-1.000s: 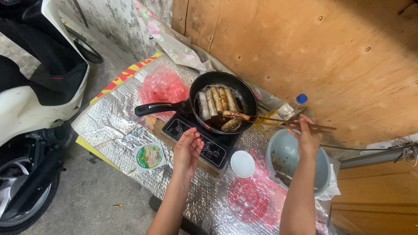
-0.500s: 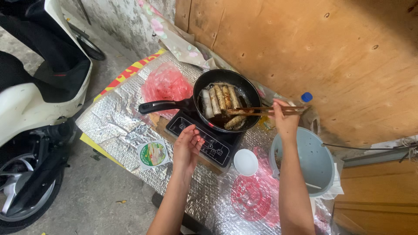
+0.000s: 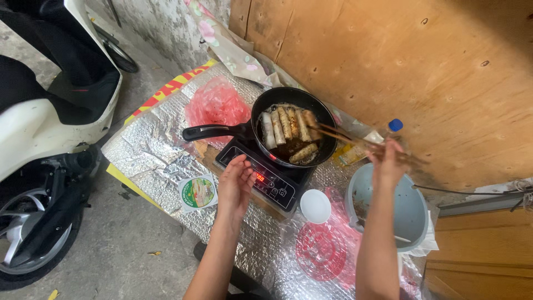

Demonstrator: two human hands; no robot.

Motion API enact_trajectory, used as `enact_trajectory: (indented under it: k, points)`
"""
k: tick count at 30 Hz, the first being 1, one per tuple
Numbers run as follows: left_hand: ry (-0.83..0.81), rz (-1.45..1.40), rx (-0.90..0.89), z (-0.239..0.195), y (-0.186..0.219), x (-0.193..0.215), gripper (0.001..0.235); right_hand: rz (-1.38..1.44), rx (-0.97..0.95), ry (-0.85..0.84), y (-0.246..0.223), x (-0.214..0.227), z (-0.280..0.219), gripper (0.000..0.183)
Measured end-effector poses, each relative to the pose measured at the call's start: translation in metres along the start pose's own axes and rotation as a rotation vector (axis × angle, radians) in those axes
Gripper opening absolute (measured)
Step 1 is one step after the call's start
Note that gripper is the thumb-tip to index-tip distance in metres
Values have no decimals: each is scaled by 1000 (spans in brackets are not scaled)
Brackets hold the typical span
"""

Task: The person prepares spring rolls by placing filling onto rice paper wrappers, rolling them, and placing them into a pan on an induction cooktop. They use chopsticks to turn the rolls as they fry and transfer finished rolls to a plate.

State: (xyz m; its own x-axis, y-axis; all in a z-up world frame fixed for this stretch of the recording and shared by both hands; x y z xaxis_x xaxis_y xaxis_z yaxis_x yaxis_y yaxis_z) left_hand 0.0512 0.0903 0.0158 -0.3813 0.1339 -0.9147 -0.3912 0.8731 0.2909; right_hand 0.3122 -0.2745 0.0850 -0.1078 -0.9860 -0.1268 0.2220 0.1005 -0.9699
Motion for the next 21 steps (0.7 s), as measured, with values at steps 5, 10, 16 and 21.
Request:
enact_trajectory:
  k: [5,10,16,21]
  points:
    - [-1,10,6,-2,0,0,17,-77,-8,24,35,-12,-41,24]
    - [7,24,-13,-4,4,2,18,-16,40,-13,48,-6,-63,21]
    - [29,48,18,-5,0,4,18,165,-126,176,81,27,-42,17]
    - [29,40,24,-5,2,7,18,449,-464,247,130,46,-11,19]
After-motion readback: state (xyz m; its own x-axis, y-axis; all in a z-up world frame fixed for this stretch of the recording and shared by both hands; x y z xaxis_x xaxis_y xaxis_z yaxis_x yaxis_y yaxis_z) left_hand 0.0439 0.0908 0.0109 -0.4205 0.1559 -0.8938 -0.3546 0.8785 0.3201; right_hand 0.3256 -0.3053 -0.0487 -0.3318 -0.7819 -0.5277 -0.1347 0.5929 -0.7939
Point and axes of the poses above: each hand's wrist, its own z-axis towards the middle knuckle, its own x-axis out of the back of the hand, y = z × x, the point moved 6 cm from there along z, towards the middle knuckle, and after that the axes turned 8 degrees about -z, right-handed, at the moved point
